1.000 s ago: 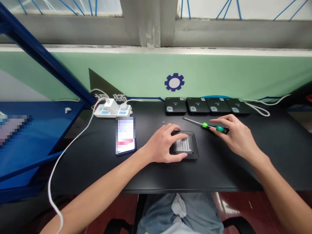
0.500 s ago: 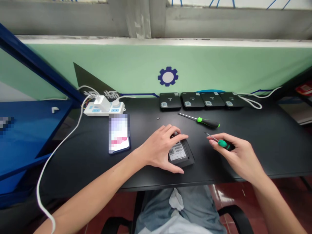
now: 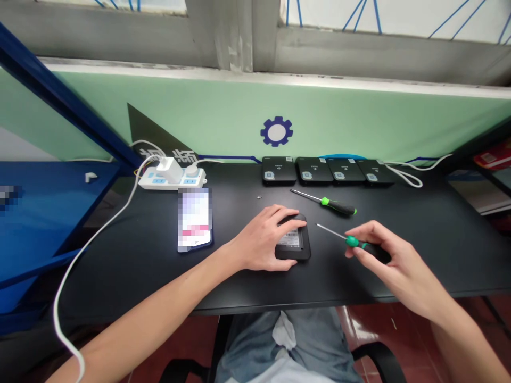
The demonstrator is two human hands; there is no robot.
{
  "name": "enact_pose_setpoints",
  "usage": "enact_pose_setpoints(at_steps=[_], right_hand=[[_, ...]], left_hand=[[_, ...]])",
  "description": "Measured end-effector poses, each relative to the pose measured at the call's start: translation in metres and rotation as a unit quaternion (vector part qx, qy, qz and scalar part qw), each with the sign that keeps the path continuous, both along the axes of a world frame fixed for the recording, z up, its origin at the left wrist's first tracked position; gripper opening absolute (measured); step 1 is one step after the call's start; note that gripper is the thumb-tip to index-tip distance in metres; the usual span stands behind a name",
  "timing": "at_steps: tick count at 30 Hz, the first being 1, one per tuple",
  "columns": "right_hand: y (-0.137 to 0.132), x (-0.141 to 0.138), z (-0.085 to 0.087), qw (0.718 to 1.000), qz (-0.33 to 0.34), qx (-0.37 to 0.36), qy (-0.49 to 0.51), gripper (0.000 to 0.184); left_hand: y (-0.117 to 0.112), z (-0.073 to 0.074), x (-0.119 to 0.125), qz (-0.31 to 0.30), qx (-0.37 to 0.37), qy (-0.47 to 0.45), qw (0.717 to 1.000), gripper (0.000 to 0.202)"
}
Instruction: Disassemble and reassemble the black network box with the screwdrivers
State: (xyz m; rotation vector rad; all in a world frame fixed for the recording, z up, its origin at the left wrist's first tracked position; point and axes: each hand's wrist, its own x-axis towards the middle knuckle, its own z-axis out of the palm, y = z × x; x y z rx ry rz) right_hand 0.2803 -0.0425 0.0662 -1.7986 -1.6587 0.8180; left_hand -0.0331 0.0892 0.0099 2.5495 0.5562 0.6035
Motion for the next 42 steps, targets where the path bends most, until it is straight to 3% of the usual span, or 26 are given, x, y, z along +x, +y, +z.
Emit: enact_pose_setpoints(at_steps=[8, 15, 28, 35, 42], right_hand=[[-0.006, 0.007, 0.019, 0.997, 0.049, -0.006, -0.066, 0.039], [-0.004, 0.009, 0.022, 0.995, 0.067, -0.03, -0.062, 0.041], [0.011, 0.01, 0.022, 0.984, 0.105, 0.037, -0.139, 0.039], [0.019, 0.005, 0.035, 0.983, 0.105, 0.052, -0.14, 0.036], [0.023, 0.007, 0.032, 0.978, 0.12, 0.06, -0.161, 0.035]], left_hand=[[-0.001, -0.003, 0.001, 0.026, 0.014, 0.03, 0.999, 0.085], [0.001, -0.005, 0.0, 0.023, 0.031, 0.034, 0.999, 0.08], [0.002, -0.001, 0.002, -0.011, 0.037, 0.035, 0.999, 0.057], [0.003, -0.003, 0.002, -0.02, 0.045, 0.037, 0.998, 0.055], [0.002, -0.003, 0.002, -0.015, 0.04, 0.052, 0.998, 0.057]])
